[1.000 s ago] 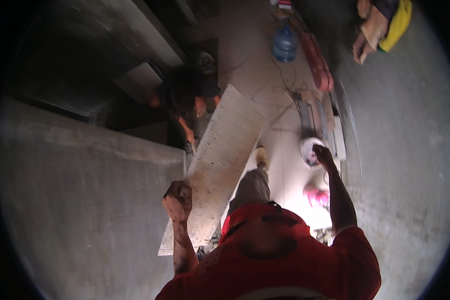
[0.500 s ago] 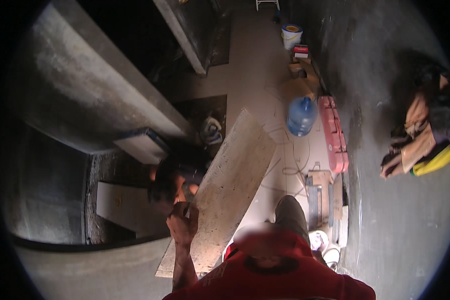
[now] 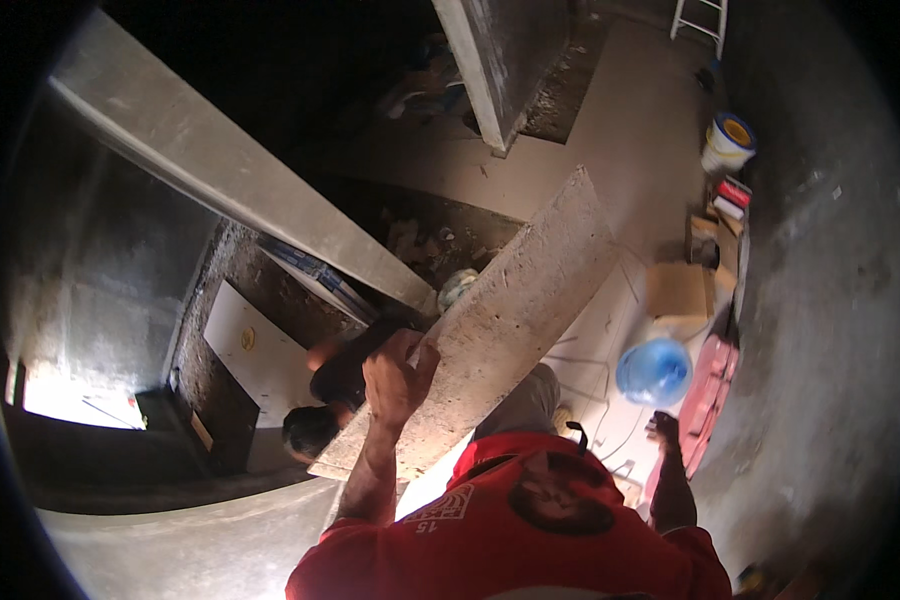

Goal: The person picks up a rectangular ceramic tile from a pile of debris, carries it to a wooden plank, and uses a hammer to break the tile into smaller pieces. The person then places the broken pieces on the plank.

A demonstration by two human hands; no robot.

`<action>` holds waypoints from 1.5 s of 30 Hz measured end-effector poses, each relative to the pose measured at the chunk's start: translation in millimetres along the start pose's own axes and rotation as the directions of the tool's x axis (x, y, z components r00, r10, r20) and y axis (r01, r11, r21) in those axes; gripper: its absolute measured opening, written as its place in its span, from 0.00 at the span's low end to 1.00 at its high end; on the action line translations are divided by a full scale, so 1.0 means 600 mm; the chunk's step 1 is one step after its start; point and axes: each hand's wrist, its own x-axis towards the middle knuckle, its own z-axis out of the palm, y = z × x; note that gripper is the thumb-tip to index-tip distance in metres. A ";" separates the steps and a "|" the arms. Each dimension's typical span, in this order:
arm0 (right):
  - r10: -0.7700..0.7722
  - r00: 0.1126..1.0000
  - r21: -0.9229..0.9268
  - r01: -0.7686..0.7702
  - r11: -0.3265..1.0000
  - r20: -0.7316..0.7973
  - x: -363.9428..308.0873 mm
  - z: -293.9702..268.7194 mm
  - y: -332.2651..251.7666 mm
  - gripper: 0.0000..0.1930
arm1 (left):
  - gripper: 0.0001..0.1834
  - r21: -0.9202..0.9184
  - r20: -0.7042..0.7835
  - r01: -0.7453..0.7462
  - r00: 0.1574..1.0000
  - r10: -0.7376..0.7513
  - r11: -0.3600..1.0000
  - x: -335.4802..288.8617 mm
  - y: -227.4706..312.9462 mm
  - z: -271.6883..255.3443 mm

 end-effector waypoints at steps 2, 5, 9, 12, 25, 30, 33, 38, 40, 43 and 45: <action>-0.077 0.997 -0.127 0.077 0.989 0.001 0.146 -0.007 -0.145 0.13 | 0.09 0.024 -0.031 0.033 0.999 -0.032 0.999 0.055 0.006 0.047; -0.200 0.977 0.011 0.200 0.980 0.068 0.327 -0.020 -0.280 0.09 | 0.10 -0.002 -0.040 0.140 0.989 -0.140 0.990 0.150 0.021 0.134; -0.202 0.952 0.051 0.195 0.979 0.228 0.417 -0.054 -0.295 0.08 | 0.11 -0.014 -0.095 0.088 0.991 -0.089 0.996 0.323 0.050 0.236; -0.047 0.899 0.100 0.004 0.995 0.435 0.375 -0.053 -0.219 0.07 | 0.11 0.075 -0.113 -0.021 0.993 0.029 0.997 0.411 0.107 0.303; 0.443 0.890 0.006 -0.445 0.895 -0.107 0.638 -0.035 -0.458 0.10 | 0.12 0.027 0.026 -0.007 1.000 0.006 1.000 0.884 0.292 0.688; 0.211 0.973 -0.044 -0.215 0.976 -0.093 0.950 -0.085 -0.713 0.10 | 0.12 0.138 0.080 -0.018 0.997 0.007 0.990 1.105 0.360 0.802; -0.195 0.978 -0.389 0.152 0.909 -0.074 1.153 -0.155 -0.910 0.11 | 0.12 0.064 0.038 0.031 0.999 -0.033 0.997 1.217 0.389 0.860; -0.238 0.924 0.548 0.037 0.836 0.300 1.490 -0.259 -1.255 0.12 | 0.13 0.070 0.067 0.118 0.990 -0.123 0.991 1.419 0.431 1.014; -0.212 0.977 0.184 0.203 0.962 0.026 1.552 -0.248 -1.300 0.11 | 0.13 0.099 0.080 0.104 0.991 -0.112 0.990 1.510 0.448 1.073; -0.170 0.985 0.110 0.166 0.980 0.027 1.577 -0.207 -1.290 0.10 | 0.14 0.092 0.074 0.068 0.994 -0.074 0.993 1.637 0.499 1.137; -0.166 0.978 0.144 0.147 0.979 0.127 1.557 -0.180 -1.254 0.09 | 0.14 0.125 0.093 0.101 0.989 -0.113 0.987 1.686 0.546 1.164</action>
